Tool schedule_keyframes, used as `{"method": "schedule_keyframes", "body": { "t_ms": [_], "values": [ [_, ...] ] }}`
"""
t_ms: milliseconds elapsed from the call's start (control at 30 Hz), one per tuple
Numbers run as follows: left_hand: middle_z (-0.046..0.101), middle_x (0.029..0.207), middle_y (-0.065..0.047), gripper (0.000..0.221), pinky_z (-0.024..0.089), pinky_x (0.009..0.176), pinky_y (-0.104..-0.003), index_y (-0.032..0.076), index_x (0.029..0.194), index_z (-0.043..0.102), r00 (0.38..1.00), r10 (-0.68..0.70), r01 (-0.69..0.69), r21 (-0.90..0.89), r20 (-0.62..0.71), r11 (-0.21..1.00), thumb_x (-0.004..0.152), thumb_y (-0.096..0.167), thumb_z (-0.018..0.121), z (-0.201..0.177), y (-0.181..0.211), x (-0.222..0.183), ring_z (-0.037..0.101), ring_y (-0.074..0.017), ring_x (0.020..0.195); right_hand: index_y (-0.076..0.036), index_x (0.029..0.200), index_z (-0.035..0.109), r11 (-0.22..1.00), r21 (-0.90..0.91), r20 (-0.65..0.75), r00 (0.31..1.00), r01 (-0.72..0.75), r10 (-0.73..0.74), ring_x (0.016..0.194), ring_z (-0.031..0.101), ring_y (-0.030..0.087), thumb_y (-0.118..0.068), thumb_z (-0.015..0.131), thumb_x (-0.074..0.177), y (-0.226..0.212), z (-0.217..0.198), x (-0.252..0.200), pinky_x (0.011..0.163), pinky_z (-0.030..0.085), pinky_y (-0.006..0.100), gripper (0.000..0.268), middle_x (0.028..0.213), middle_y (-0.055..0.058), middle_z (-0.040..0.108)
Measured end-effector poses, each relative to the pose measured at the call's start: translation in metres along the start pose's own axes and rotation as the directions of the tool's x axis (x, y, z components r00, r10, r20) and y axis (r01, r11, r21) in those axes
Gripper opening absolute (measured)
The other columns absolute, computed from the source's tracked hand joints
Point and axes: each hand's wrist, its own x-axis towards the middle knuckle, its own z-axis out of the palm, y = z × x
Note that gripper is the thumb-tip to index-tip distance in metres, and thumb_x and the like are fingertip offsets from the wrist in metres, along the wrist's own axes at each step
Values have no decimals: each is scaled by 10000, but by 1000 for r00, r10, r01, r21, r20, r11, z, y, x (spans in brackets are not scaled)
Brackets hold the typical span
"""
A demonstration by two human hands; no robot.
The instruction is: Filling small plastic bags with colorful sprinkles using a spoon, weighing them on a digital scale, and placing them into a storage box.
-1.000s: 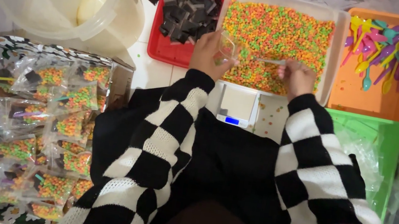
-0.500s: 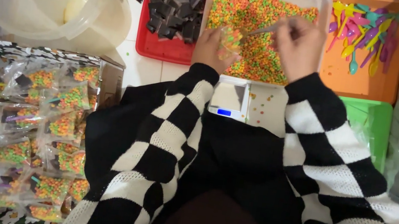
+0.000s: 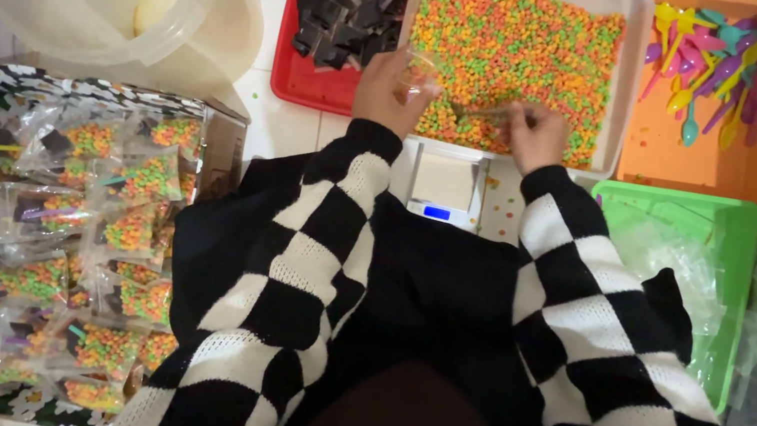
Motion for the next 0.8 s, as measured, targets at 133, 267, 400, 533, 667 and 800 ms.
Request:
{"method": "schedule_keyframes", "body": {
  "t_ms": [133, 267, 400, 533, 667, 800],
  "values": [
    [592, 1237, -125, 626, 570, 810, -270, 34, 1326, 607, 996, -79, 80, -9, 33, 997, 772, 147, 875, 6, -22, 4, 633, -234, 1023, 65, 1082, 692, 875, 349, 121, 942, -334, 312, 630, 703, 146, -24, 593, 1026, 23, 11, 11, 570, 607, 224, 144, 790, 102, 717],
    [638, 1207, -12, 856, 606, 963, -302, 240, 1369, 631, 992, 74, -60, 134, -102, 989, 606, 404, 983, 30, -67, 5, 690, -248, 1116, -18, 908, 679, 885, 381, 12, 959, -267, 284, 649, 762, 149, -167, 648, 956, 35, -8, 26, 585, 673, 257, 160, 761, 118, 726],
    [646, 1204, -51, 822, 599, 976, -370, 240, 1354, 646, 992, 76, -64, 121, -98, 991, 614, 404, 963, 33, -62, 7, 696, -323, 1114, -48, 883, 653, 904, 403, -74, 979, -145, 190, 642, 768, 151, -149, 646, 931, -11, -40, 27, 595, 674, 249, 112, 754, 114, 727],
    [577, 1274, -166, 721, 521, 968, -364, 32, 1420, 526, 996, -11, 1, 100, 92, 995, 776, 163, 823, 18, -13, 6, 607, -321, 1103, -22, 960, 686, 907, 417, -83, 990, -66, 110, 602, 625, 112, -27, 539, 1020, -75, -68, 14, 563, 558, 216, 159, 750, 42, 666],
    [615, 1212, -169, 773, 535, 963, -386, 53, 1339, 578, 996, 65, -73, 122, 65, 990, 674, 217, 936, 35, -19, 15, 647, -353, 1067, -9, 927, 698, 924, 347, -148, 983, 157, -112, 573, 646, 126, -33, 593, 1013, -104, -73, 15, 537, 556, 220, 138, 715, 60, 677],
    [596, 1268, -154, 767, 530, 994, -378, 90, 1372, 587, 992, 92, -102, 112, 86, 988, 714, 245, 950, 38, -7, 18, 629, -324, 1136, 96, 995, 726, 837, 3, -99, 833, 547, -544, 566, 665, 161, 41, 624, 1061, -133, -57, -1, 497, 543, 248, 134, 731, 101, 675]
  ]
}}
